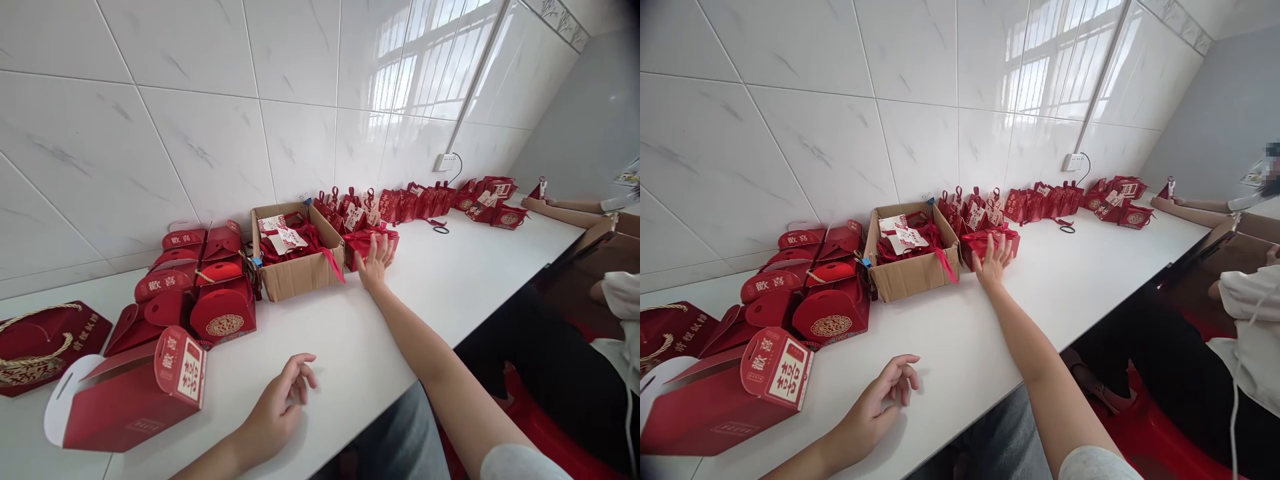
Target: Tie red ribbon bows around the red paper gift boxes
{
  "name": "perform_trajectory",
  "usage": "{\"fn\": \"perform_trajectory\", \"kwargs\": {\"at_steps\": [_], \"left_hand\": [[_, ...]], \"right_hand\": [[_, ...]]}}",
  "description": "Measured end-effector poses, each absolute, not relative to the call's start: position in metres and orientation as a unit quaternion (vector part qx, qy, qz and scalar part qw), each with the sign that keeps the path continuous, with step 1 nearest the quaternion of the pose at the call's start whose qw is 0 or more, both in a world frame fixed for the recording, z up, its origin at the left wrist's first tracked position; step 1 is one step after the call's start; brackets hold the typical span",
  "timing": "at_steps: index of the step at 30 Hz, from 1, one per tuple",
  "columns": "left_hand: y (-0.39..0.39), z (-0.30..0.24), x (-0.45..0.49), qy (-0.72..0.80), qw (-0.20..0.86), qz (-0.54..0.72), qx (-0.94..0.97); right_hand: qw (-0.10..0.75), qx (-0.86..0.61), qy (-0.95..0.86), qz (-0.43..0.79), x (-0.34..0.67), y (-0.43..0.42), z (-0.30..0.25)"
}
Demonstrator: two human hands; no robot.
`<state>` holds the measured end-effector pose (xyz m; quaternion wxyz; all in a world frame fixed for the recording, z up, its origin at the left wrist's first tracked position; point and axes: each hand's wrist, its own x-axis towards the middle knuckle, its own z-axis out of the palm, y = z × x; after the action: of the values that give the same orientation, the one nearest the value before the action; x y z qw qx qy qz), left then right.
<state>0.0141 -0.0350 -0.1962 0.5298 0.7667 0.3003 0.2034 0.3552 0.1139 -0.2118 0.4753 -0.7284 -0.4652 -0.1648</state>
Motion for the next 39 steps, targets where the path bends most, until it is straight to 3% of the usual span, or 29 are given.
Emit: {"fn": "perform_trajectory", "kwargs": {"at_steps": [5, 15, 27, 39], "left_hand": [[-0.034, -0.199, 0.016, 0.299, 0.548, 0.217, 0.751], [-0.036, -0.199, 0.017, 0.312, 0.547, 0.208, 0.748], [-0.038, -0.196, 0.011, 0.290, 0.576, 0.204, 0.737], [-0.039, -0.198, 0.012, 0.286, 0.573, 0.209, 0.739]], "right_hand": [[0.576, -0.770, -0.265, -0.079, 0.388, 0.129, -0.214], [0.625, -0.710, -0.318, -0.063, 0.382, 0.175, -0.224], [0.640, -0.741, -0.203, 0.017, 0.370, 0.175, -0.212], [0.597, -0.764, -0.238, 0.058, 0.347, 0.159, -0.191]]}}
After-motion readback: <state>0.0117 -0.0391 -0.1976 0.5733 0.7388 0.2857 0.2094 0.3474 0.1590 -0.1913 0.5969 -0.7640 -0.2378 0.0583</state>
